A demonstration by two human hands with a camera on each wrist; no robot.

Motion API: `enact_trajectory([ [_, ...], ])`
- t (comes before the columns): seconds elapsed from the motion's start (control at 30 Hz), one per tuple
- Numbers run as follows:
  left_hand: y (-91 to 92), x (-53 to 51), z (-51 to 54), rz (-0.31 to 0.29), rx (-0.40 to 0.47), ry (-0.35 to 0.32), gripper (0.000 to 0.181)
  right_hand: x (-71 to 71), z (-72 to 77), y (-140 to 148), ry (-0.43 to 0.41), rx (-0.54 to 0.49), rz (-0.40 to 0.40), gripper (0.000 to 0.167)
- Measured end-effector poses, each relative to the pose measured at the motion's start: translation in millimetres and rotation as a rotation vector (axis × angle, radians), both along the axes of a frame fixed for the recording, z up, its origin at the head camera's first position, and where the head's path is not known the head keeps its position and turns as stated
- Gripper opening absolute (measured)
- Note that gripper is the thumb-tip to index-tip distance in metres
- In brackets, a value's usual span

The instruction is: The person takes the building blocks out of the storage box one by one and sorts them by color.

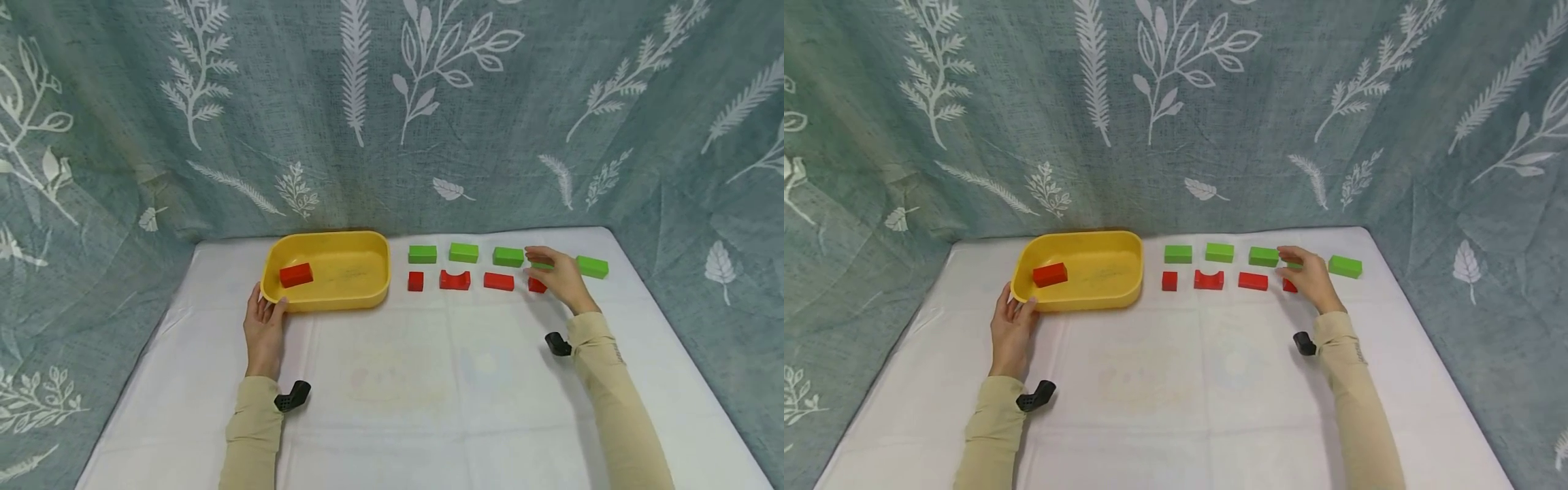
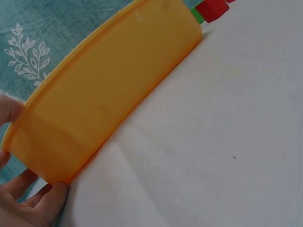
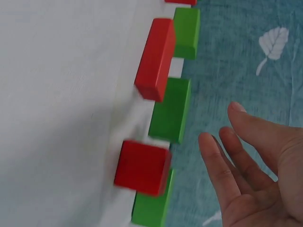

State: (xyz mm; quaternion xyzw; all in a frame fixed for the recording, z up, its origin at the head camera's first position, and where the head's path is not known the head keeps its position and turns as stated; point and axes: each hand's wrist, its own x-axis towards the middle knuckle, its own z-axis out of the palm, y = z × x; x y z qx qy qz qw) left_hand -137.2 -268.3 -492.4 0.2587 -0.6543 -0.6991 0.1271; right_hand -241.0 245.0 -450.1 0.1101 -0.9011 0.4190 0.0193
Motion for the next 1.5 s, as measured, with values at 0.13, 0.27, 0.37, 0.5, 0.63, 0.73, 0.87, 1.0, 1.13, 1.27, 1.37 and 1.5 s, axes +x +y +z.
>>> enact_trajectory([
  [0.13, -0.2, 0.3, 1.3, -0.001, 0.016, 0.001, 0.072, -5.2, 6.0, -20, -0.021, -0.031, 0.031, 0.049],
  [0.27, -0.7, 0.4, 3.0, -0.002, 0.012, -0.006, 0.072, -11.3, 8.0, -46, -0.03, -0.067, 0.081, 0.05],
  [0.37, -0.5, 1.2, 3.1, 0.005, 0.011, -0.008, 0.071, -15.0, 8.8, -69, -0.012, -0.096, 0.13, 0.05],
  [0.5, 1.1, 3.0, 2.7, 0.001, 0.005, -0.006, 0.071, -15.4, 13.3, -102, -0.011, -0.137, 0.202, 0.05],
  [0.63, 1.2, 4.3, 1.7, -0.011, 0.005, 0.004, 0.071, -15.4, 16.9, -134, -0.026, -0.174, 0.271, 0.05],
  [0.73, 0.8, 4.7, 0.5, -0.01, 0.005, 0.004, 0.071, -15.3, 17.9, -156, -0.025, -0.2, 0.318, 0.05],
  [0.87, 0.4, 4.7, -0.5, -0.001, 0.016, 0.011, 0.071, -14.0, 20.7, -184, -0.004, -0.215, 0.375, 0.048],
  [1.0, 0.9, 4.9, -0.7, -0.003, 0.038, 0.017, 0.071, -11.3, 23.8, -208, 0.003, -0.203, 0.414, 0.047],
  [1.13, 1.0, 4.1, 0.0, -0.008, 0.042, 0.006, 0.071, -9.7, 24.7, -230, 0.003, -0.207, 0.469, 0.045],
  [1.27, 0.6, 2.9, 0.4, -0.006, 0.023, 0.004, 0.07, -10.7, 22.9, -249, 0.005, -0.19, 0.514, 0.044],
  [1.37, -0.1, 2.6, 0.1, -0.008, 0.011, 0.012, 0.07, -13.7, 18.7, -263, -0.01, -0.172, 0.528, 0.045],
  [1.5, -1.3, 4.6, -0.7, -0.003, -0.009, -0.009, 0.071, -19.1, 10.0, -284, -0.056, -0.145, 0.554, 0.046],
])
